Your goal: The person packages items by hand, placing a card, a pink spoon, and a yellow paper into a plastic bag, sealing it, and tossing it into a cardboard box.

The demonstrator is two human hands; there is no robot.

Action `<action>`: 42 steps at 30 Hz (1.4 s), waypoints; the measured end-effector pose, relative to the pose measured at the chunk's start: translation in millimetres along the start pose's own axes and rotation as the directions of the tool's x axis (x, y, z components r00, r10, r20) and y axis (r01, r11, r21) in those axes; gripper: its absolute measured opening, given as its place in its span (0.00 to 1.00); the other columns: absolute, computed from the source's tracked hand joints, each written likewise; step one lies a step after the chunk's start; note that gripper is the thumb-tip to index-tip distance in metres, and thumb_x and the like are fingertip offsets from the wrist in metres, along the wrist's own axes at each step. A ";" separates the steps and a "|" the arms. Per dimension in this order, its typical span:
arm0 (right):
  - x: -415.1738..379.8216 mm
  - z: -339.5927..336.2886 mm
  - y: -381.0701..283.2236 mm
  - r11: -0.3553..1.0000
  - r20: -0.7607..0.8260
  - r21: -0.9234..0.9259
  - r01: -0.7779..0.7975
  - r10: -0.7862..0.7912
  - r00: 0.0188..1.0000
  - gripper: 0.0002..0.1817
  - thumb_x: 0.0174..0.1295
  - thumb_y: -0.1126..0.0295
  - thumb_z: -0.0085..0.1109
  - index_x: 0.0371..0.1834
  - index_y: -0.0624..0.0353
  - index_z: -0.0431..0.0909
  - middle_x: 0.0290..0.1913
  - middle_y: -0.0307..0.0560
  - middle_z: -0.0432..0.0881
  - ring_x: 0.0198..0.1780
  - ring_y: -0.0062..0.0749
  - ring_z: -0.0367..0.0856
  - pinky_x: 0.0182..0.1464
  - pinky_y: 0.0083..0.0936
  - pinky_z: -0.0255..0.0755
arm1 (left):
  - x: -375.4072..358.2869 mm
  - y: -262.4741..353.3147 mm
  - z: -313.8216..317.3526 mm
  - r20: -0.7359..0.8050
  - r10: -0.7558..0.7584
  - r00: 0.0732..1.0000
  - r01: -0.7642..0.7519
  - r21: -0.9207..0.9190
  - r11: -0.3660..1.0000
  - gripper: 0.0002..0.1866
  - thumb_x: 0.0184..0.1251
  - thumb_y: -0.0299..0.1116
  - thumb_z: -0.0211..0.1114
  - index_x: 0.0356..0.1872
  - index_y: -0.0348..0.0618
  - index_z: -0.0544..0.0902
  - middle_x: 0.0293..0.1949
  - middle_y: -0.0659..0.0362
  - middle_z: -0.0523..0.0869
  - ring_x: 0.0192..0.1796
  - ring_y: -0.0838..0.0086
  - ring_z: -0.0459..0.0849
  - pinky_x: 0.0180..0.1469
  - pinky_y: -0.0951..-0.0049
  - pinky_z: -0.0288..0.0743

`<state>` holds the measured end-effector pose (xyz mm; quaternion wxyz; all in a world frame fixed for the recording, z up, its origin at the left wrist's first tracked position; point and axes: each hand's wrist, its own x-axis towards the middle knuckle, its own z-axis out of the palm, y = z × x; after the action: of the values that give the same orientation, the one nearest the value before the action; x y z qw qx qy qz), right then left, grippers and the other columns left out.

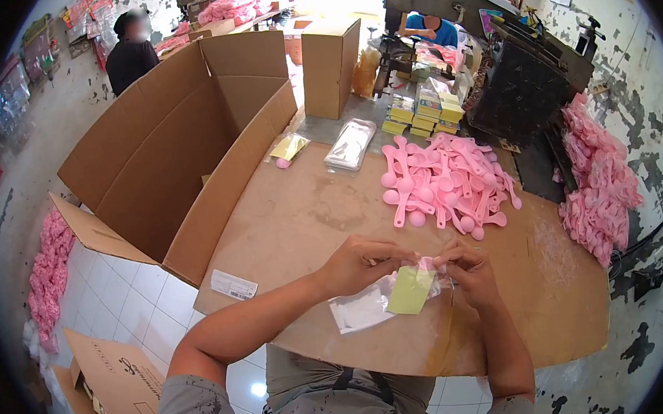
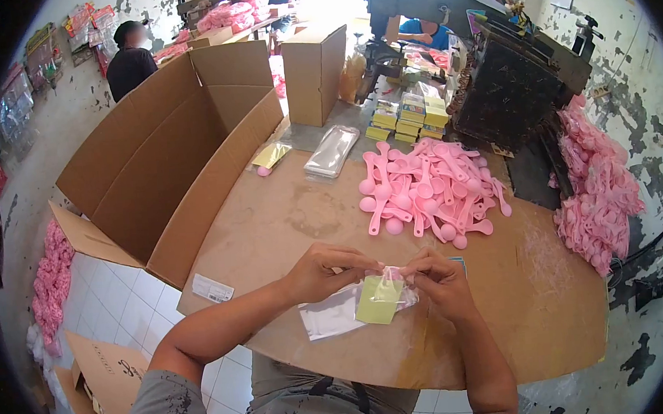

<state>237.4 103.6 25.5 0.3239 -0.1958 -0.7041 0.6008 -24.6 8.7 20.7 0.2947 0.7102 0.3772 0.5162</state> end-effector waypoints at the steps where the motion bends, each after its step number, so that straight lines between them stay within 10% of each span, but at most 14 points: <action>1: -0.3 0.0 0.1 1.000 -0.006 -0.002 -0.018 0.018 1.000 0.14 0.65 0.88 0.58 0.47 0.64 0.89 0.43 0.41 0.81 0.41 0.22 0.80 0.44 0.21 0.73 | 0.1 -0.3 -0.6 0.004 0.006 1.000 -0.006 0.006 1.000 0.13 0.67 0.18 0.69 0.51 0.38 0.91 0.47 0.52 0.94 0.46 0.66 0.94 0.50 0.68 0.86; 19: -0.1 3.9 5.3 0.991 -0.046 -0.125 -0.046 0.041 0.998 0.08 0.68 0.76 0.68 0.49 0.64 0.89 0.46 0.41 0.84 0.43 0.19 0.80 0.45 0.19 0.73 | -2.4 -3.9 9.8 0.004 -0.343 0.939 0.332 -0.263 0.906 0.11 0.75 0.28 0.70 0.54 0.37 0.89 0.42 0.59 0.93 0.36 0.85 0.86 0.39 0.80 0.80; 42: -1.1 16.5 1.0 0.996 -0.021 -0.037 -0.081 0.080 0.997 0.22 0.69 0.80 0.66 0.66 0.65 0.76 0.53 0.42 0.83 0.53 0.25 0.84 0.56 0.22 0.77 | -1.6 -6.7 11.9 0.038 -0.392 0.919 0.372 -0.411 0.832 0.17 0.79 0.26 0.65 0.65 0.36 0.82 0.47 0.59 0.91 0.38 0.84 0.86 0.41 0.79 0.83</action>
<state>226.7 91.1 23.1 0.3025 -0.2360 -0.7038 0.5979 -15.0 10.7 11.0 0.5251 0.5303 0.4014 0.5310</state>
